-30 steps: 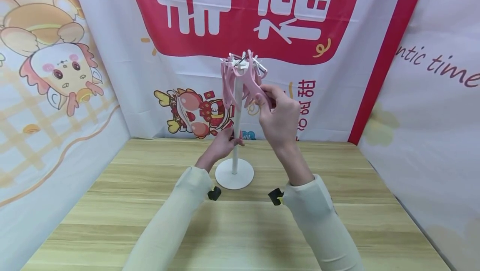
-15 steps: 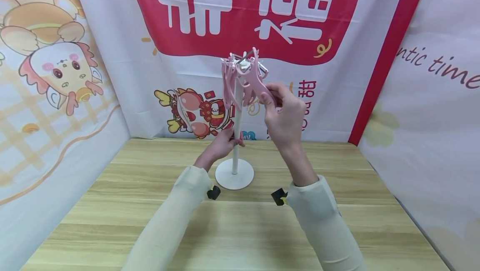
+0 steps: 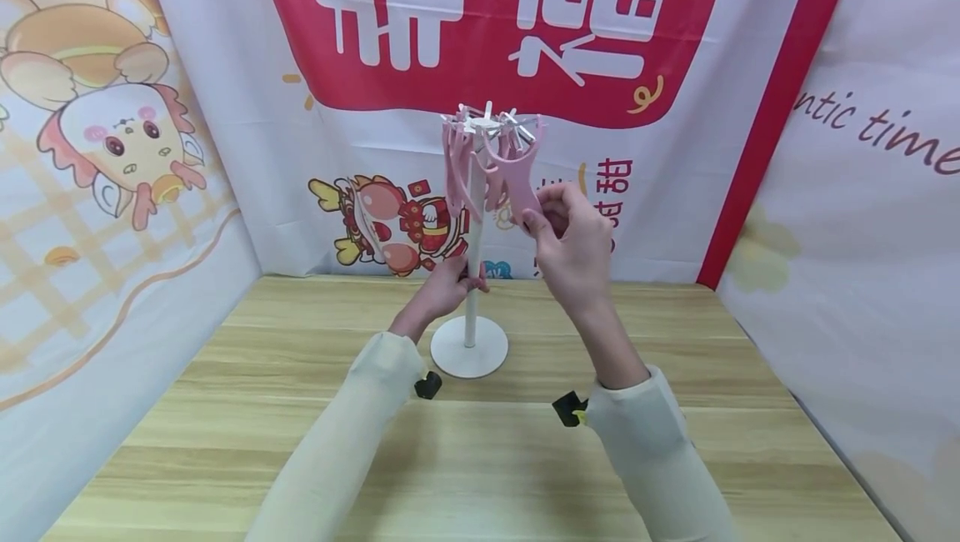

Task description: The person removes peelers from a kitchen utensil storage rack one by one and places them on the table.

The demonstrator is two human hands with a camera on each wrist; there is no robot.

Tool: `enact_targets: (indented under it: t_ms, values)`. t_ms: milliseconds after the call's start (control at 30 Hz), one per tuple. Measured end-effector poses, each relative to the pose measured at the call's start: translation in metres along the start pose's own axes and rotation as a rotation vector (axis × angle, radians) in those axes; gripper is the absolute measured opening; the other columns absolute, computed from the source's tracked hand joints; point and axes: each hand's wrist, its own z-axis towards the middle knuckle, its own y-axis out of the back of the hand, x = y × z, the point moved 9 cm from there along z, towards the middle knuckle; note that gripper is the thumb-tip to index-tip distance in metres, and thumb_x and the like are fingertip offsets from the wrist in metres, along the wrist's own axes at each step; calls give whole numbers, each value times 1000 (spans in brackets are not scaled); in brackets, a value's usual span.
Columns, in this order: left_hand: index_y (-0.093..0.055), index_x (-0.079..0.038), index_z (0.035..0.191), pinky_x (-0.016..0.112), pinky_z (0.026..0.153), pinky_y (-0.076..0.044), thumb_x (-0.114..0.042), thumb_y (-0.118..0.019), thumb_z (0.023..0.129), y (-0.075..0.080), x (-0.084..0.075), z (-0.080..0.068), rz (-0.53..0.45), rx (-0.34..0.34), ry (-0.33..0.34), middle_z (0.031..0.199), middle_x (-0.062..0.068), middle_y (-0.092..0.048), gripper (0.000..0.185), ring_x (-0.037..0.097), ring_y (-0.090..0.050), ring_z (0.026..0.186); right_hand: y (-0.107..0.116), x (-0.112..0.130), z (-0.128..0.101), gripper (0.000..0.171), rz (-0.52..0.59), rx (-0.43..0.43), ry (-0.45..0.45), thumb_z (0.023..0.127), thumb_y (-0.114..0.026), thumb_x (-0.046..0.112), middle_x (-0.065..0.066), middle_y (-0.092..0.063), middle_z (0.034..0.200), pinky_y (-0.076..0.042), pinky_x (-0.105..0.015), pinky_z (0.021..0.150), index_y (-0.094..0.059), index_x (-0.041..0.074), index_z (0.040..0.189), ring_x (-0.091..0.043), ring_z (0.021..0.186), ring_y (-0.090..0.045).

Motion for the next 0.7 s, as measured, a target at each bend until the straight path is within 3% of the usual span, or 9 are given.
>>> enact_targets:
  t_ms: [333,500,633,700]
  values:
    - [-61,-9,105,52,108,-48,-5,-52,102,-1,0,0,-18,11,10,103,7,-66,10,26,-67,105,-1,-29,-14,29,99,118,-87,92,-68,2,-28,-71,103,-58,-13,71,-62,-10,117,5,78,-67]
    - [-61,-9,105,50,107,-49,-6,-53,102,-1,0,-1,-24,16,-7,103,7,-66,9,28,-68,106,-3,-44,-23,25,134,154,-137,92,-67,0,-31,-70,102,-59,-15,71,-63,-12,114,3,79,-68]
    - [-62,-9,101,47,104,-53,-5,-56,100,1,-2,-1,5,-5,-45,101,7,-66,7,22,-68,102,-4,-54,-30,24,156,161,-172,92,-67,0,-29,-69,102,-60,-16,72,-61,-13,112,0,81,-68]
    - [-62,-9,102,47,103,-53,-5,-57,100,2,-3,-1,14,-15,-52,101,7,-66,6,21,-67,101,-3,-58,-31,24,167,161,-181,92,-67,1,-21,-71,99,-60,-17,72,-61,-12,112,-1,81,-68]
